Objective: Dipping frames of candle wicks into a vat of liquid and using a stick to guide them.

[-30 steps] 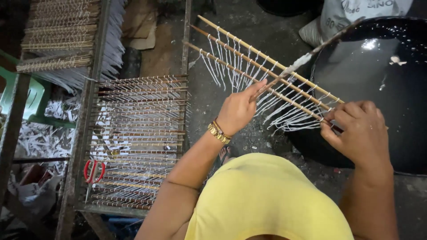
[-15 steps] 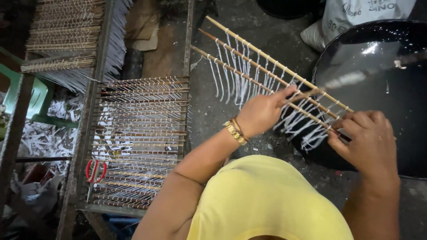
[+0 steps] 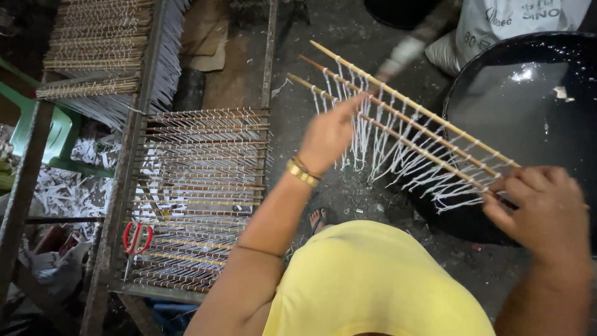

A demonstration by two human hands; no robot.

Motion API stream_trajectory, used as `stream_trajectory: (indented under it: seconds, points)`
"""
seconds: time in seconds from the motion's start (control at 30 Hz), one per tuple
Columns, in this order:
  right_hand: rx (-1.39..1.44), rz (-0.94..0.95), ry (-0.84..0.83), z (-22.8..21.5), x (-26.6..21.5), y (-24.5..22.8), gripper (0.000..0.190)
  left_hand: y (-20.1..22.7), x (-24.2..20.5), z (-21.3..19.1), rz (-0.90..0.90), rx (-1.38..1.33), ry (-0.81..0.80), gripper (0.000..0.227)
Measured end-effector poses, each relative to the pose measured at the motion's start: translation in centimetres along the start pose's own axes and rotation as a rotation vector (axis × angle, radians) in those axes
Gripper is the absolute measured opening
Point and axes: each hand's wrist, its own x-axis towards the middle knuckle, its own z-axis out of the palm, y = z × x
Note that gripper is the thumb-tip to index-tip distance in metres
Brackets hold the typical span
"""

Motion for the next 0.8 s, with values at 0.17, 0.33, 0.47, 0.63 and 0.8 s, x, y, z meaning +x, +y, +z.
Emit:
stream_trajectory:
  seconds: [0.17,0.33,0.47,0.63,0.8]
  points:
    - [0.247,-0.095,0.124,0.0,0.0,2.4,0.012,-2.0,1.6,-2.6,-0.093,0.029,0.028,0.054]
    - [0.412,-0.035,0.056,0.5,-2.0,3.7,0.009,1.8,3.9,-2.0,-0.075,0.096,-0.191,0.052]
    - [0.448,-0.038,0.118,-1.0,-2.5,3.8,0.008,2.4,4.7,-0.8,0.005,0.131,-0.254,0.051]
    - [0.433,-0.074,0.091,-1.8,-3.5,4.7,0.009,2.6,5.0,0.6,0.084,0.11,-0.294,0.051]
    - [0.188,-0.07,-0.005,-2.3,-4.2,4.9,0.008,2.0,5.8,2.1,0.118,0.123,-0.254,0.053]
